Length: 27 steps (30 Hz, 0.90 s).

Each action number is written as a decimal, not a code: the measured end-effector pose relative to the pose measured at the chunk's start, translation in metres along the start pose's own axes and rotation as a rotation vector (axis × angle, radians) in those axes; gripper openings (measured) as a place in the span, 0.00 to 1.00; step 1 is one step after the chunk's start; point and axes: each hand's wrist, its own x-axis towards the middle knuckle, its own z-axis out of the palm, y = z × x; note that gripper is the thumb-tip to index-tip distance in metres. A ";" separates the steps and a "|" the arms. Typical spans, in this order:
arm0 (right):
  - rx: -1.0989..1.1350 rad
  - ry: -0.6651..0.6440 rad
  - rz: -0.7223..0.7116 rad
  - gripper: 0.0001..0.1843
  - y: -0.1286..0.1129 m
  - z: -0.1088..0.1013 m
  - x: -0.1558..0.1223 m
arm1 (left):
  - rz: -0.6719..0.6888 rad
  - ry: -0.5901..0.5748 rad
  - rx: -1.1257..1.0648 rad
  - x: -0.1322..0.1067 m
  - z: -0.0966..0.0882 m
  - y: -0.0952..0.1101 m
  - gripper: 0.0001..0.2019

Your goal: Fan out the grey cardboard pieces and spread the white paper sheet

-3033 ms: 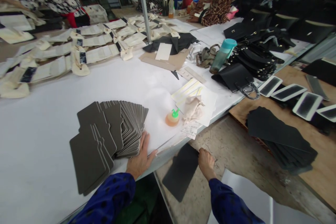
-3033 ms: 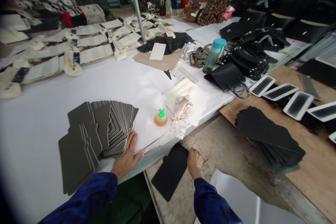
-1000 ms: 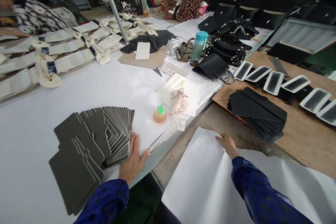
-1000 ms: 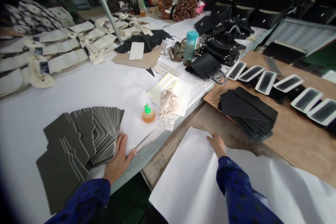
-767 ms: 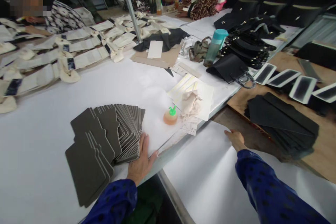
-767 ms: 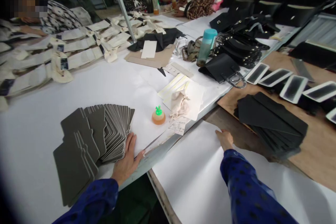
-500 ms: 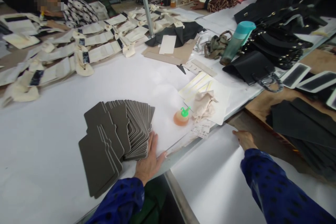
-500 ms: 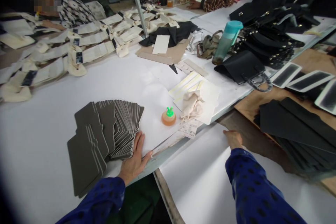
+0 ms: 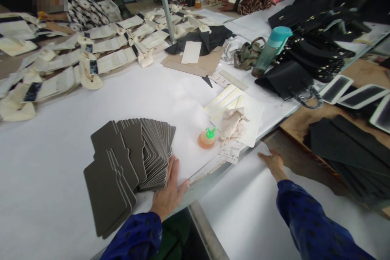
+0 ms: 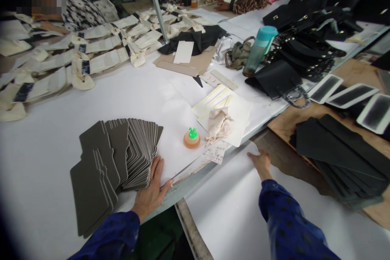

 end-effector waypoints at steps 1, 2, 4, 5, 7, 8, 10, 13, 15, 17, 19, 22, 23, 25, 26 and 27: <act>0.089 -0.002 -0.005 0.20 0.004 0.002 -0.008 | 0.003 0.004 -0.007 0.000 0.000 0.000 0.39; 0.178 -0.002 -0.013 0.21 0.009 0.004 -0.016 | 0.007 0.009 -0.015 0.000 0.001 0.001 0.39; 0.341 -0.004 -0.031 0.23 0.018 0.007 -0.027 | 0.017 0.018 -0.029 0.000 0.003 0.001 0.39; 0.413 -0.007 -0.036 0.23 0.022 0.008 -0.030 | 0.020 0.022 -0.034 0.001 0.004 0.002 0.39; 0.529 -0.022 -0.037 0.23 0.030 0.008 -0.032 | 0.028 0.025 -0.043 0.001 0.006 0.003 0.39; 0.574 -0.034 -0.033 0.23 0.033 0.007 -0.031 | 0.032 0.026 -0.045 0.002 0.006 0.003 0.38; 0.643 -0.059 -0.015 0.23 0.039 0.003 -0.028 | 0.041 0.024 -0.047 0.002 0.006 0.005 0.38; 0.718 -0.100 0.019 0.22 0.046 -0.002 -0.024 | 0.043 0.022 -0.039 0.003 0.005 0.008 0.38; 0.772 -0.127 0.034 0.22 0.050 -0.002 -0.023 | 0.038 0.021 -0.032 0.003 0.005 0.009 0.38; 0.836 -0.145 0.037 0.22 0.052 -0.001 -0.023 | 0.038 0.014 -0.026 0.003 0.005 0.009 0.38; 0.901 -0.151 0.031 0.22 0.053 0.001 -0.023 | 0.042 0.006 -0.026 0.002 0.005 0.009 0.38; 0.971 -0.132 0.007 0.21 0.056 -0.001 -0.022 | 0.036 0.007 -0.033 0.001 0.005 0.011 0.37; 0.986 -0.116 -0.008 0.21 0.057 -0.002 -0.022 | 0.034 0.010 -0.037 0.001 0.005 0.012 0.37; 1.004 -0.067 -0.049 0.23 0.059 -0.003 -0.022 | 0.035 0.015 -0.045 0.001 0.004 0.013 0.37; 1.003 -0.037 -0.073 0.24 0.060 -0.002 -0.022 | 0.037 0.016 -0.049 0.001 0.004 0.013 0.36; 0.992 -0.006 -0.097 0.25 0.060 0.000 -0.022 | 0.038 0.016 -0.050 0.001 0.004 0.013 0.36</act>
